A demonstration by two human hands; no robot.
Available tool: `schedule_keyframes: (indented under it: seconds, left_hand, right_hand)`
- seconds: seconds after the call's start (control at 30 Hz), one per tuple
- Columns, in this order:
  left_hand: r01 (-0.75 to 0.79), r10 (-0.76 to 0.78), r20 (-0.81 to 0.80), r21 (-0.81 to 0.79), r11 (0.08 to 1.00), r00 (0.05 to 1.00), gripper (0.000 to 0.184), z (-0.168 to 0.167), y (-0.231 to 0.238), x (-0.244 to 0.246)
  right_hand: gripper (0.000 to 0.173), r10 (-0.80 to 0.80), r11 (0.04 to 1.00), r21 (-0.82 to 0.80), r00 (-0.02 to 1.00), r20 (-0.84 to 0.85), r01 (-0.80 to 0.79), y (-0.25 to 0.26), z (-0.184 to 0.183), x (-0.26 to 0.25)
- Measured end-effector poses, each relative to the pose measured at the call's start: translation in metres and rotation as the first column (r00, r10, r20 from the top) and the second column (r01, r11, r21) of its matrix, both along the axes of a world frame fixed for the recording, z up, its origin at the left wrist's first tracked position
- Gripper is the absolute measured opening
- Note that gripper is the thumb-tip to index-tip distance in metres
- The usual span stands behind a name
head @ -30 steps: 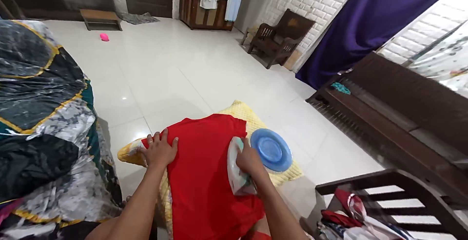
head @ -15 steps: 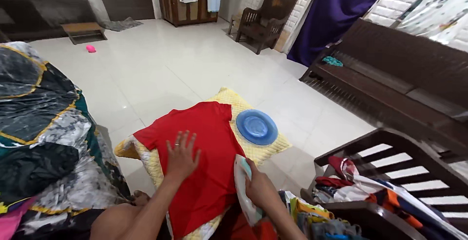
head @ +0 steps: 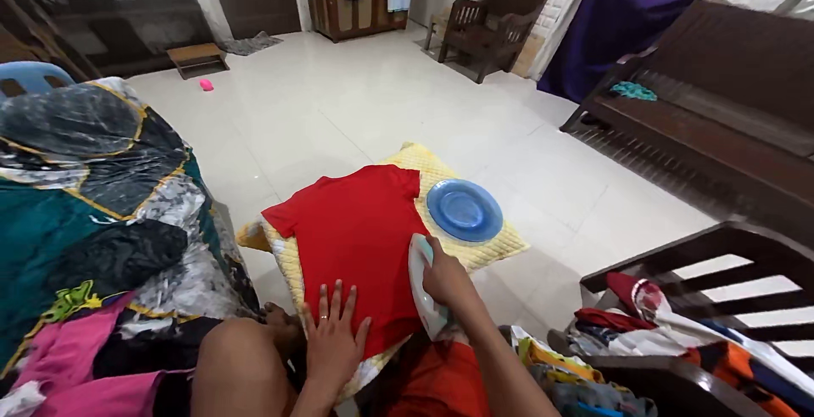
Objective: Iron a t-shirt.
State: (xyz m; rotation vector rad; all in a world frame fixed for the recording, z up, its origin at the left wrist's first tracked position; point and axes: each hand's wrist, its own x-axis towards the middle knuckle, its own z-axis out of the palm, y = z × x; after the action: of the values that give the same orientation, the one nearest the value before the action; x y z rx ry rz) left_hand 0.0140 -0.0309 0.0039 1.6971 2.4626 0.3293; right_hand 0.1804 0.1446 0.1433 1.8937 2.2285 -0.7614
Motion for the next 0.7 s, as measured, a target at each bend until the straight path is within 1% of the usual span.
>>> schedule_keyframes:
  seconds: [0.07,0.13,0.27,0.33,0.4,0.43,0.47,0.5,0.57,0.6,0.67,0.7]
  left_hand:
    - [-0.093,0.093,0.026,-0.01,0.996,0.995,0.081,-0.001,-0.019,0.003]
    - [-0.174,0.175,0.089,-0.019,0.985,0.981,0.09,0.0,-0.033,0.005]
    - [-0.313,0.311,0.283,-0.041,0.949,0.907,0.106,-0.002,-0.047,0.007]
    - [-0.392,0.358,0.426,-0.008,0.92,0.831,0.111,-0.006,-0.053,0.005]
    - [-0.487,0.378,0.601,0.022,0.873,0.704,0.112,-0.006,-0.061,0.004]
    - [-0.524,0.388,0.667,0.004,0.852,0.636,0.109,-0.004,-0.065,0.004]
    - [-0.547,0.401,0.704,-0.022,0.837,0.586,0.1,-0.002,-0.07,0.004]
    - [-0.553,0.421,0.715,-0.057,0.831,0.559,0.087,0.002,-0.074,0.003]
    - [-0.516,0.449,0.696,-0.131,0.847,0.56,0.065,0.011,-0.08,0.001]
    - [-0.485,0.448,0.687,-0.159,0.86,0.571,0.057,0.014,-0.083,0.001]
    - [-0.442,0.439,0.707,-0.197,0.875,0.555,0.047,0.014,-0.088,0.0]
    - [-0.44,0.437,0.732,-0.208,0.874,0.523,0.043,0.013,-0.091,-0.001]
  right_hand:
    - [0.079,0.025,1.0,-0.004,1.0,0.003,-0.025,-0.024,-0.003,0.006]
    - [0.075,0.061,0.998,-0.012,0.998,-0.005,-0.061,-0.041,-0.005,0.01]
    - [0.069,0.127,0.991,-0.045,0.991,-0.037,-0.128,-0.047,-0.001,0.001]
    - [0.068,0.169,0.984,-0.047,0.984,-0.058,-0.172,-0.041,0.0,-0.015]
    - [0.069,0.216,0.975,-0.037,0.973,-0.085,-0.22,-0.027,-0.002,-0.038]
    - [0.069,0.234,0.97,-0.041,0.968,-0.091,-0.239,-0.018,-0.002,-0.051]
    - [0.071,0.246,0.967,-0.043,0.965,-0.09,-0.25,-0.009,-0.002,-0.064]
    - [0.073,0.253,0.966,-0.04,0.964,-0.088,-0.257,0.001,-0.002,-0.077]
    - [0.077,0.253,0.966,-0.029,0.964,-0.082,-0.256,0.019,-0.004,-0.099]
    - [0.078,0.254,0.966,-0.021,0.964,-0.074,-0.256,0.025,-0.004,-0.107]
    - [0.08,0.249,0.968,-0.011,0.967,-0.054,-0.25,0.027,-0.006,-0.116]
    - [0.082,0.242,0.97,-0.012,0.969,-0.049,-0.243,0.023,-0.007,-0.116]
